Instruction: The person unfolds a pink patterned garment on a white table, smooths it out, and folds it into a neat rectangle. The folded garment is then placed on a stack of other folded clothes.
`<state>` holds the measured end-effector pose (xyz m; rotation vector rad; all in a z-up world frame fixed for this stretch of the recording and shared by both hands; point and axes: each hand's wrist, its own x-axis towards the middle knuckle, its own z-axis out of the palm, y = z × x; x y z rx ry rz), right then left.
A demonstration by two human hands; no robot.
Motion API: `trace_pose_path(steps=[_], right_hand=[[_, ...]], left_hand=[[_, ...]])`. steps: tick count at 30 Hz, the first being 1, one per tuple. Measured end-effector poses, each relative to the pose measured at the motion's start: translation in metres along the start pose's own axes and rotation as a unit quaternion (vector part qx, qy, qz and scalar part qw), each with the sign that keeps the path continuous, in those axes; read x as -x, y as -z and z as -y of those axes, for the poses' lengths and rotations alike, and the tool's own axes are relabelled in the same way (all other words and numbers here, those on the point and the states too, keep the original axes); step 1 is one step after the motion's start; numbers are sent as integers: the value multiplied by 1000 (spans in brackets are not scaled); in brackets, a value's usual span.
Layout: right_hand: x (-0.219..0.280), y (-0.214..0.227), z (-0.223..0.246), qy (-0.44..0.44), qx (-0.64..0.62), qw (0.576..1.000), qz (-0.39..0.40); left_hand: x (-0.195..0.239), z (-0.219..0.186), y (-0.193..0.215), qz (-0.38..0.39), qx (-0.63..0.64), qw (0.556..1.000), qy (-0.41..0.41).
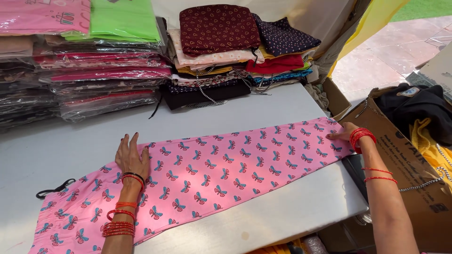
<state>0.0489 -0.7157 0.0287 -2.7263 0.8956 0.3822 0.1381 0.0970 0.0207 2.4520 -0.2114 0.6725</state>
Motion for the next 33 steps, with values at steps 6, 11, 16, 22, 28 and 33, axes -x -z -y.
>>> trace_pose_path(steps=[6,11,16,22,28,33], right_hand=[[120,66,124,100,-215,970,58],[190,33,283,363,-324,859,157],[311,10,405,551,-371,661,349],[280,-7,402,586,-416,612,330],[242,-36,312,510,-404,740,169],[232,-58,253,503,-198,841,-8]], left_hand=[[12,-76,14,125,216,968,27],[27,-116,3,296,468,814,174],[37,-105,4,298,680,590,317],[52,-62,-14,227,684,561,409],[51,-72,-30,272,391,834,278],[62,-59,-30,291,349,891,23]])
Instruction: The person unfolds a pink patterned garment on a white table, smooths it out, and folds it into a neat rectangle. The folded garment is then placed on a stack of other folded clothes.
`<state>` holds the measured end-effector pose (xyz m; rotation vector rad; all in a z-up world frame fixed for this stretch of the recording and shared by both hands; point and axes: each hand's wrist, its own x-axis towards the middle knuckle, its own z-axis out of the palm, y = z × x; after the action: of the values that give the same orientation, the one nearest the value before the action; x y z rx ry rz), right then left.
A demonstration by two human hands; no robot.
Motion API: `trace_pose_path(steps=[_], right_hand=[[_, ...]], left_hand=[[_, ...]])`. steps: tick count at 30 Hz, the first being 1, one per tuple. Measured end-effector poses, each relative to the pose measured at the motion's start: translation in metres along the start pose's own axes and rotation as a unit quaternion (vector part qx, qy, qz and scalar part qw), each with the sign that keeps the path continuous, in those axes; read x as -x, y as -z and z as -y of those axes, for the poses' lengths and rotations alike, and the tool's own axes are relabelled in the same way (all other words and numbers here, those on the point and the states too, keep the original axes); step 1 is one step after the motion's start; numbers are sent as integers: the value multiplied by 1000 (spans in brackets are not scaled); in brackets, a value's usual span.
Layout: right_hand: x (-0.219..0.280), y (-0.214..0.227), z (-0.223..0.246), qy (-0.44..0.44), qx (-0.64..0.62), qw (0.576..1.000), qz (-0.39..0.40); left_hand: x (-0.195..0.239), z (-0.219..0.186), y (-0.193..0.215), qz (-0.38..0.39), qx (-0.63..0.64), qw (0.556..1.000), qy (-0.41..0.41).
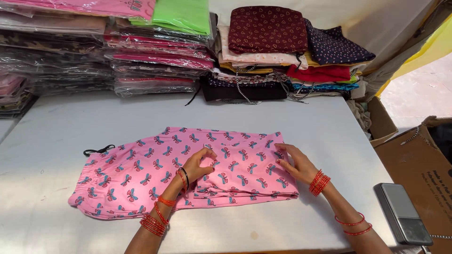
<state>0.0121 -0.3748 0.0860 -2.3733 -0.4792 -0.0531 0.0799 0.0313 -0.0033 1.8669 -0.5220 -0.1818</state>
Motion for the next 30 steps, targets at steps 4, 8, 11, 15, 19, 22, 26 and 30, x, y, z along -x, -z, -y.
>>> trace_pose_path(steps=[4,8,11,15,19,22,26,30], right_hand=[[16,-8,-35,9,125,992,-31],[13,-12,-41,-5,137,991,-3],[-2,-13,-36,2,130,991,-22],[-33,-13,-25,68,156,984,-48],[-72,-22,-25,123,250,959,-51],[-88,-33,-37,73,287,955,-17],[-92,-43,-44,34,239,969,-49],[-88,-46,-46,50,188,968,-160]], left_hand=[[21,-60,23,78,-20,997,19],[29,-98,38,45,-158,978,131],[24,-77,45,-40,-241,957,157],[-4,-75,46,-236,-362,898,84],[-26,-62,36,-134,-420,866,235],[-27,-56,30,-119,-424,875,203],[-15,-53,25,-149,-305,925,170],[3,-66,18,-271,-234,934,0]])
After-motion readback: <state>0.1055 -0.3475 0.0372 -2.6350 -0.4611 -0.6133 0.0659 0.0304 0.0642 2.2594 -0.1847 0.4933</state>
